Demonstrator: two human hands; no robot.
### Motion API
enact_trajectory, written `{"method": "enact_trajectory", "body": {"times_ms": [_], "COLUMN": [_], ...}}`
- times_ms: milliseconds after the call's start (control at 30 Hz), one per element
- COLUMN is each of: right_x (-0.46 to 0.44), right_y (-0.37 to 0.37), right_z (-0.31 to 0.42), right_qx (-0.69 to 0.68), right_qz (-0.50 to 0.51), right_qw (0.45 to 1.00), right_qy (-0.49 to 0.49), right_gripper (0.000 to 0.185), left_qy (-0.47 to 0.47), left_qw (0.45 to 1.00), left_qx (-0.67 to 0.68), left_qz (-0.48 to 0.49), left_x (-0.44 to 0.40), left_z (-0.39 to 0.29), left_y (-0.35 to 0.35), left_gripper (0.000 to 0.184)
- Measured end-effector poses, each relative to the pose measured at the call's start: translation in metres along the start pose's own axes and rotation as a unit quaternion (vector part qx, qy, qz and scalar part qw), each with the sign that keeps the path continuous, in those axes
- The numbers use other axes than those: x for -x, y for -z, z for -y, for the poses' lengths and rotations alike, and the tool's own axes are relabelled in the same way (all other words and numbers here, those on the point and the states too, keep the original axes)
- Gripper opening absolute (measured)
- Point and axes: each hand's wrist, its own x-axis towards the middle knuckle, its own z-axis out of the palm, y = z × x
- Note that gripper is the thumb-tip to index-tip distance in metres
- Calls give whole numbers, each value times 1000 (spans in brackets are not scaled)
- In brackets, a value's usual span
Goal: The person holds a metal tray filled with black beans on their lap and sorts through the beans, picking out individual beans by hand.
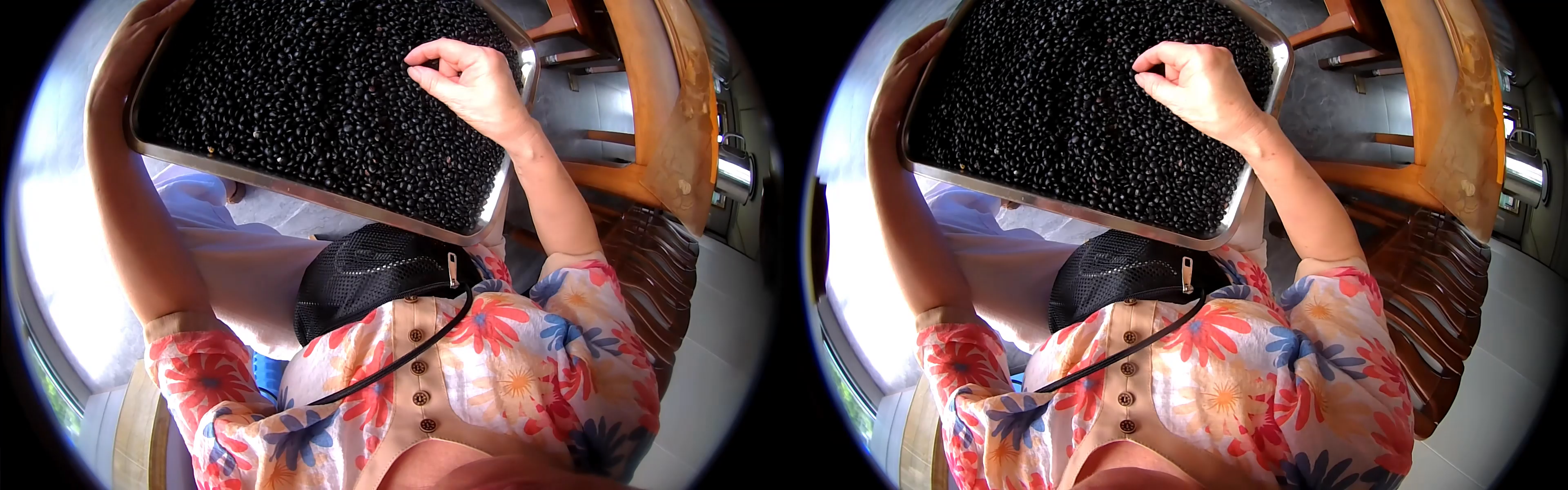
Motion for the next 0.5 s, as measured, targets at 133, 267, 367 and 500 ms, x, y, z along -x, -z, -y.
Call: {"method": "enact_trajectory", "body": {"times_ms": [133,267,367,500], "right_x": [-3,-6,-8,-8], "right_y": [-5,-6,-7,0], "right_z": [2,4,3,3], "right_qx": [34,57,62,-136], "right_qz": [-10,-12,-8,19], "right_qw": [999,997,997,990], "right_qy": [39,44,52,-25], "right_gripper": [14,13,11,9], "left_qy": [3,14,8,20], "left_qw": [1000,1000,1000,1000], "left_qx": [5,12,6,3], "left_qz": [-11,19,20,-3], "left_x": [4,0,-1,2], "left_z": [-2,1,1,-2], "left_y": [-2,2,2,-2], "left_gripper": [49,50,50,50]}}
